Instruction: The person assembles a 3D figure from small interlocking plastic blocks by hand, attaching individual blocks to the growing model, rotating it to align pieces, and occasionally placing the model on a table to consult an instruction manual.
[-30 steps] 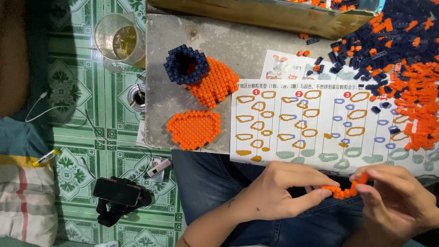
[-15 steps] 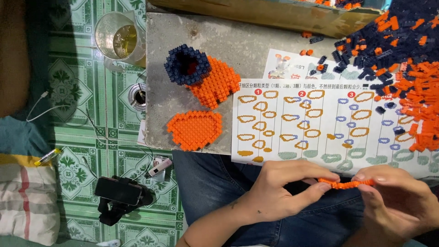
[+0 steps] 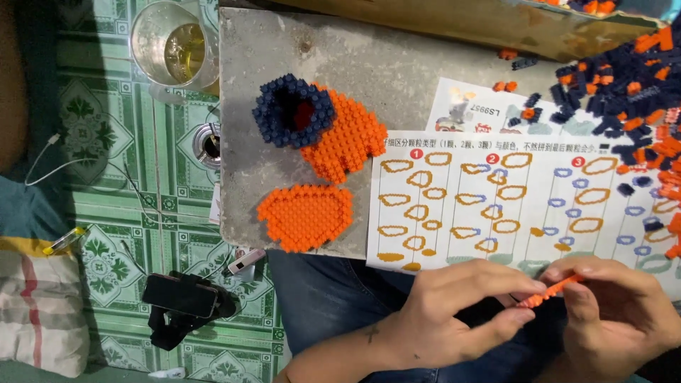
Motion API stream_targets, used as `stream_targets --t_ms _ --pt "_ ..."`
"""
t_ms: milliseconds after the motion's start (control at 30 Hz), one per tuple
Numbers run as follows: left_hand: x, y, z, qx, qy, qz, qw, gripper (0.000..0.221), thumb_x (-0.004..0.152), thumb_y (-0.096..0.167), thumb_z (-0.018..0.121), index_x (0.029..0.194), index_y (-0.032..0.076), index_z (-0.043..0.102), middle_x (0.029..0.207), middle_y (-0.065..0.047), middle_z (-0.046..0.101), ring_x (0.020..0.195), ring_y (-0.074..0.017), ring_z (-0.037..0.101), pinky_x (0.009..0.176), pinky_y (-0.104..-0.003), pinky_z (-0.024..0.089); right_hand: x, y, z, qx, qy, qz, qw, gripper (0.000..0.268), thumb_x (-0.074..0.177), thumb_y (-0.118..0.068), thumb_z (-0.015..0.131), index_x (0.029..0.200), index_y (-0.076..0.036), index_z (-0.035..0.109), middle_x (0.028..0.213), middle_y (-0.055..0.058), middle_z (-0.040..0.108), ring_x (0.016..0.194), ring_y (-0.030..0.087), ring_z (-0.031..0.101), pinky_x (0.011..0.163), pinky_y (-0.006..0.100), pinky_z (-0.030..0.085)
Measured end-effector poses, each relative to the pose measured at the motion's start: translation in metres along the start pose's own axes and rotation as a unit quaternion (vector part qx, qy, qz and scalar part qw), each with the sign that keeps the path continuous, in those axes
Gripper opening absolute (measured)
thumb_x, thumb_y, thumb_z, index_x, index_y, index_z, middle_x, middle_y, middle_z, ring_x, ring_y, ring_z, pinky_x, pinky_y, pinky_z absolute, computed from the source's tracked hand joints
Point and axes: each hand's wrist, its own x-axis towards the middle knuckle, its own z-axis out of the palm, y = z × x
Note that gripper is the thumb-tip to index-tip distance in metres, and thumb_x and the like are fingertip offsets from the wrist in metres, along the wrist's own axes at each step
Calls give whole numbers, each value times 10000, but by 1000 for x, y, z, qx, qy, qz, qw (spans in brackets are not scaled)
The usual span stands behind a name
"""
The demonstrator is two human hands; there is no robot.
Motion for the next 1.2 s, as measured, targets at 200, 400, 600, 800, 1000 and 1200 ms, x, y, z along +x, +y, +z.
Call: stream_targets --t_ms 200,400,600,800,1000,1200 --pt "3 -3 -3 -14 -13 -8 1000 227 1110 -15 749 1331 -17 695 1300 -171 756 1132 -285 770 1054 -374 669 7 13 -19 -43 -67 -4 997 236 1066 101 649 1273 60 542 1115 264 743 1036 301 791 964 356 698" --pt "3 -12 -2 -12 0 5 1000 221 1108 17 739 1323 -13 693 1324 -177 757 1165 -298 784 1086 -407 690 6 21 -22 -84 -71 -7 994 208 1070 44 645 1249 80 545 1089 280 747 942 289 780 895 361 702" --pt "4 -11 -3 -16 2 -9 1000 215 1097 6 732 1305 -12 681 1309 -177 759 1150 -294 778 1067 -400 682 9 26 -29 -86 -90 -13 992 182 1050 47 620 1211 66 539 1038 270 746 933 301 791 894 379 709" --pt "5 -10 -2 -18 9 -14 1000 192 1097 12 734 1281 -22 689 1271 -175 764 1124 -299 781 1054 -395 684 9 31 -38 -62 -111 -9 992 234 1004 16 645 1220 7 555 992 196 759 936 248 807 903 343 725" --pt "5 -13 -1 -10 12 -6 1000 177 1110 39 710 1270 -31 682 1250 -177 771 1109 -309 778 1038 -400 670 4 45 -38 -11 -91 -41 995 286 953 -54 699 1199 -57 553 967 133 748 934 222 802 987 369 730" --pt "6 -10 1 -13 30 -21 999 184 1073 10 723 1242 -57 694 1213 -178 782 1061 -306 779 992 -390 667 13 50 -49 -31 -137 -64 988 409 872 -53 758 1229 -42 558 985 161 785 919 237 832 967 393 777"
